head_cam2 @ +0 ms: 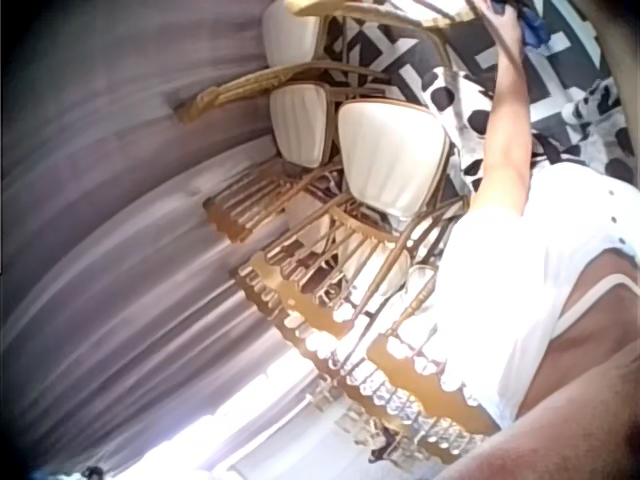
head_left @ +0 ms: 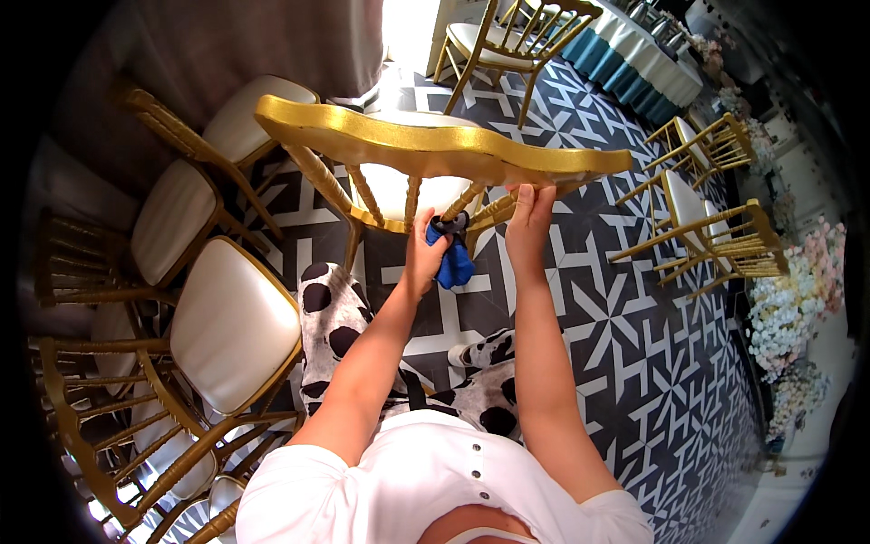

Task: The person wipes the gold-colored frame of a chair with a blue cloth, including the backrest, spindles, and seat frame, then folds the cloth on the chair seat.

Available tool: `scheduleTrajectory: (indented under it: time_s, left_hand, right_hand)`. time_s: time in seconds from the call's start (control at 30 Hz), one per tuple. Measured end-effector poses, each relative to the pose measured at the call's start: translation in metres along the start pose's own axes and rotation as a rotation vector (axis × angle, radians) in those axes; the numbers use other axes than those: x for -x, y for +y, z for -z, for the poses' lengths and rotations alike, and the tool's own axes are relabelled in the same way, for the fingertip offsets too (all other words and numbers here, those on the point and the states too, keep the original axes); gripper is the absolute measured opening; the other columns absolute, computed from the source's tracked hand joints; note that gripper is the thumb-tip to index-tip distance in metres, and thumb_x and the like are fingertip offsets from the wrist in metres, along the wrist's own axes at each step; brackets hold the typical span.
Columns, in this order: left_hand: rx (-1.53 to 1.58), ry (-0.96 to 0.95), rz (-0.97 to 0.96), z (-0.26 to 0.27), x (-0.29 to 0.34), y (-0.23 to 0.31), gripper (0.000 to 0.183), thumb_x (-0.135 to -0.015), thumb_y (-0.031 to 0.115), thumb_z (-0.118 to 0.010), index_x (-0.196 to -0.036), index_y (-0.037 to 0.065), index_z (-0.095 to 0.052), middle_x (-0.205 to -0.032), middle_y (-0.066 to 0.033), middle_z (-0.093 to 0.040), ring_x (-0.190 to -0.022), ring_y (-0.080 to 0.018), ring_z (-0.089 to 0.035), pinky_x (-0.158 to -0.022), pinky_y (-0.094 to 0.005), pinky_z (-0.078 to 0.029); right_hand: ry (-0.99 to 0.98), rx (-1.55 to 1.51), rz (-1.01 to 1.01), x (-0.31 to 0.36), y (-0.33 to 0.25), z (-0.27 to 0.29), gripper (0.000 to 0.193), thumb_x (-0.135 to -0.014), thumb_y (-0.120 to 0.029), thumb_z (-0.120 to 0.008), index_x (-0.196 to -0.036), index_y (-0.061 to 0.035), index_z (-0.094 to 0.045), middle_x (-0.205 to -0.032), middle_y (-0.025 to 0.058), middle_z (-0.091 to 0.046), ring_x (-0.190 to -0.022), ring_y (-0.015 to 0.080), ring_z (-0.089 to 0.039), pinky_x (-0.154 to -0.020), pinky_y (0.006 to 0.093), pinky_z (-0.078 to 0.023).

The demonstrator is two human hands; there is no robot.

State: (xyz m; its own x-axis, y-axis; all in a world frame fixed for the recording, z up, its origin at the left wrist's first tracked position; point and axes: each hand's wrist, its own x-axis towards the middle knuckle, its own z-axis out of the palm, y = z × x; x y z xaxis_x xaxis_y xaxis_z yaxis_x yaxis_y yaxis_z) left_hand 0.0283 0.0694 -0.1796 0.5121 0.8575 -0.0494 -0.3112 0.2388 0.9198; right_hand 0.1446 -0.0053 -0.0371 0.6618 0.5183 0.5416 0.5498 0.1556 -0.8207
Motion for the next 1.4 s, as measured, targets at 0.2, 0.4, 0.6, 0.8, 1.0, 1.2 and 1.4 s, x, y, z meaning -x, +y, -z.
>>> scheduleTrajectory:
  time_s: [0.2, 0.4, 0.6, 0.8, 1.0, 1.2, 1.4]
  left_hand:
    - [-0.056, -0.082, -0.150, -0.029, 0.015, 0.066, 0.054, -0.089, -0.003, -0.062, -0.141, 0.002, -0.048, -0.116, -0.0063, -0.063, -0.097, -0.0107, -0.061, -0.086, -0.0252, -0.050]
    - [-0.133, -0.097, -0.327, -0.063, 0.036, 0.140, 0.047, -0.088, 0.000, -0.066, -0.133, -0.003, -0.054, -0.109, -0.0049, -0.067, -0.095, -0.0095, -0.062, -0.086, -0.0247, -0.050]
    - [-0.351, -0.057, -0.495, -0.073, 0.036, 0.149, 0.039, -0.087, 0.001, -0.067, -0.124, -0.002, -0.056, -0.105, -0.0071, -0.067, -0.095, -0.0120, -0.063, -0.087, -0.0271, -0.050]
    - [-0.637, 0.008, -0.581, -0.054, 0.015, 0.108, 0.044, -0.080, 0.004, -0.067, -0.123, -0.001, -0.055, -0.109, -0.0202, -0.064, -0.103, -0.0358, -0.062, -0.091, -0.0386, -0.048]
    - [-0.708, -0.041, -0.486, -0.037, 0.011, 0.092, 0.045, -0.080, 0.005, -0.068, -0.123, 0.000, -0.054, -0.114, -0.0228, -0.062, -0.108, -0.0423, -0.059, -0.092, -0.0435, -0.047]
    - [-0.736, -0.086, -0.356, -0.011, -0.005, 0.045, 0.042, -0.081, 0.006, -0.068, -0.121, 0.002, -0.057, -0.109, -0.0237, -0.066, -0.106, -0.0434, -0.061, -0.089, -0.0439, -0.050]
    - [-0.859, -0.107, -0.266, 0.022, -0.023, -0.003, 0.039, -0.084, 0.012, -0.068, -0.122, 0.007, -0.060, -0.107, -0.0214, -0.068, -0.105, -0.0407, -0.063, -0.085, -0.0422, -0.052]
  right_hand:
    - [0.011, -0.050, -0.017, 0.000, 0.000, -0.002, 0.021, -0.107, -0.024, -0.044, -0.106, -0.0040, -0.043, -0.095, 0.0087, -0.063, -0.090, 0.0171, -0.060, -0.085, 0.0317, -0.047]
    - [0.030, -0.046, -0.059, 0.000, -0.005, -0.003, 0.021, -0.106, -0.025, -0.046, -0.105, -0.0040, -0.043, -0.094, 0.0092, -0.061, -0.089, 0.0171, -0.060, -0.084, 0.0307, -0.047]
    - [0.069, -0.077, -0.034, 0.000, -0.004, -0.005, 0.019, -0.107, -0.024, -0.045, -0.109, -0.0043, -0.043, -0.096, 0.0115, -0.061, -0.092, 0.0196, -0.060, -0.084, 0.0300, -0.046]
    - [0.013, -0.154, -0.047, 0.000, 0.000, -0.003, 0.018, -0.107, -0.022, -0.042, -0.107, -0.0038, -0.046, -0.098, 0.0072, -0.061, -0.092, 0.0149, -0.058, -0.087, 0.0290, -0.046]
    - [0.014, -0.100, -0.040, 0.001, -0.003, -0.003, 0.020, -0.107, -0.023, -0.044, -0.106, -0.0041, -0.047, -0.096, 0.0066, -0.063, -0.093, 0.0143, -0.058, -0.087, 0.0295, -0.045]
    - [0.008, -0.125, -0.015, 0.000, -0.002, -0.001, 0.019, -0.107, -0.023, -0.043, -0.105, -0.0048, -0.049, -0.097, 0.0062, -0.063, -0.092, 0.0147, -0.058, -0.087, 0.0298, -0.045]
    - [0.005, -0.125, -0.027, 0.000, -0.006, -0.001, 0.020, -0.107, -0.024, -0.044, -0.103, -0.0051, -0.050, -0.096, 0.0051, -0.062, -0.091, 0.0142, -0.056, -0.087, 0.0299, -0.044]
